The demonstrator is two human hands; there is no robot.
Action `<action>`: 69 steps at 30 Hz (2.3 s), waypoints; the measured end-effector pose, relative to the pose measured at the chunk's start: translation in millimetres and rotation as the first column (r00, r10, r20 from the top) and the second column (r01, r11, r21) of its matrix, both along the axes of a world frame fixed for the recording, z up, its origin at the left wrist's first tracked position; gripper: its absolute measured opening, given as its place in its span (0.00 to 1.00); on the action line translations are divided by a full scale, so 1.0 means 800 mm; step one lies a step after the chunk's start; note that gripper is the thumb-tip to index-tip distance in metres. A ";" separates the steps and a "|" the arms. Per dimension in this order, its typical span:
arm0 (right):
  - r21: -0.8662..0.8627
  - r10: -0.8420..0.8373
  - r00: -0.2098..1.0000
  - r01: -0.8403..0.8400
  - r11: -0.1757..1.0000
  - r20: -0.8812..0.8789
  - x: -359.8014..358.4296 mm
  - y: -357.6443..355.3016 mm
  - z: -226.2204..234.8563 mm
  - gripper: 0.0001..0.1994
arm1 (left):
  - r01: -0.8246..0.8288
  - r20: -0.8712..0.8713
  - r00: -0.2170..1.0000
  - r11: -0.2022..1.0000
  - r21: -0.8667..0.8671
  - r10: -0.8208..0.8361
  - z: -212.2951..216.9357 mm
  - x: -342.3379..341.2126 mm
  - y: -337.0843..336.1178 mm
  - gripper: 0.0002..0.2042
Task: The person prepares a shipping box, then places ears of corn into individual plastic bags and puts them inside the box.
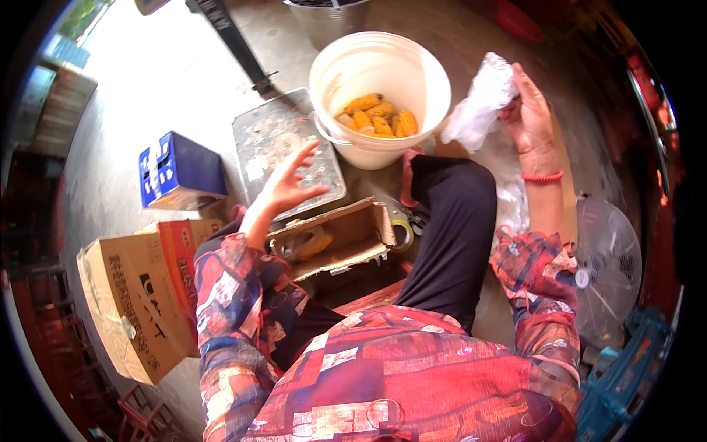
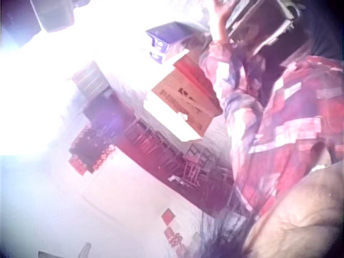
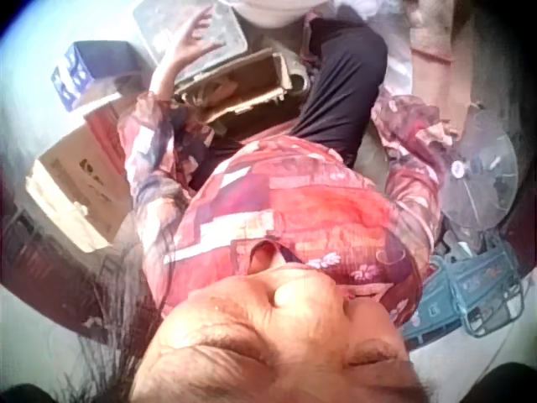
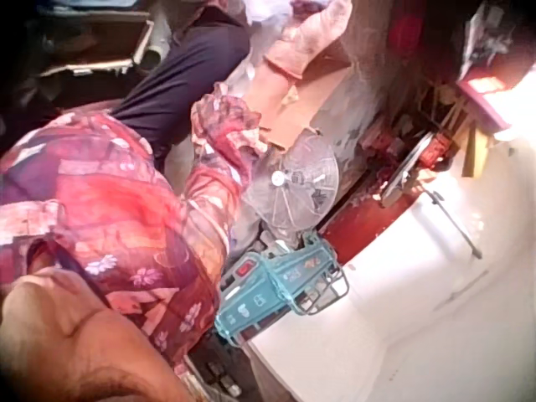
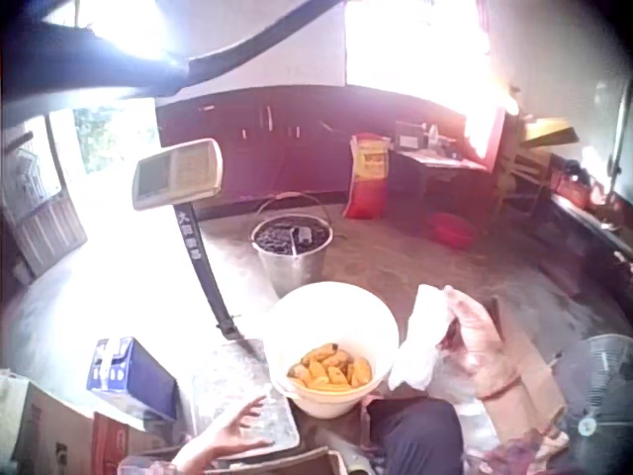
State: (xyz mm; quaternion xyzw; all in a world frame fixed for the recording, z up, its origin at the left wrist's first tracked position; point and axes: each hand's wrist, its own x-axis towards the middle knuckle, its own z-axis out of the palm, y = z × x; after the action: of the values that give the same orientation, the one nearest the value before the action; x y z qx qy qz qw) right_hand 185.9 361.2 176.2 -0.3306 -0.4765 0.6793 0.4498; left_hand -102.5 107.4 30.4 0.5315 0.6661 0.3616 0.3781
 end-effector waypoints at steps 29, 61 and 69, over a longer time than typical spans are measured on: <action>-0.161 0.048 0.989 -0.070 0.985 -0.139 -0.172 -0.009 -0.126 0.09 | -0.450 0.733 0.565 0.886 -0.113 0.380 0.009 -0.056 -0.018 0.14; 0.030 0.636 0.738 -0.658 0.753 0.226 -0.242 -0.179 -0.119 0.19 | -0.401 0.752 0.435 0.854 -0.331 0.495 0.022 -0.046 -0.025 0.17; 0.237 0.587 0.773 -0.633 0.737 0.239 -0.246 -0.180 -0.135 0.18 | -0.237 0.644 0.721 0.964 -0.118 0.256 0.018 -0.041 -0.025 0.20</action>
State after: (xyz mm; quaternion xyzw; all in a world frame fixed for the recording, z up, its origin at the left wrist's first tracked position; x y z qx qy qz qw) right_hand -11.1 216.9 68.1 -0.1319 -0.6892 0.6808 0.2100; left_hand -135.3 87.4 44.6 0.2730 0.5613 0.5621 0.5427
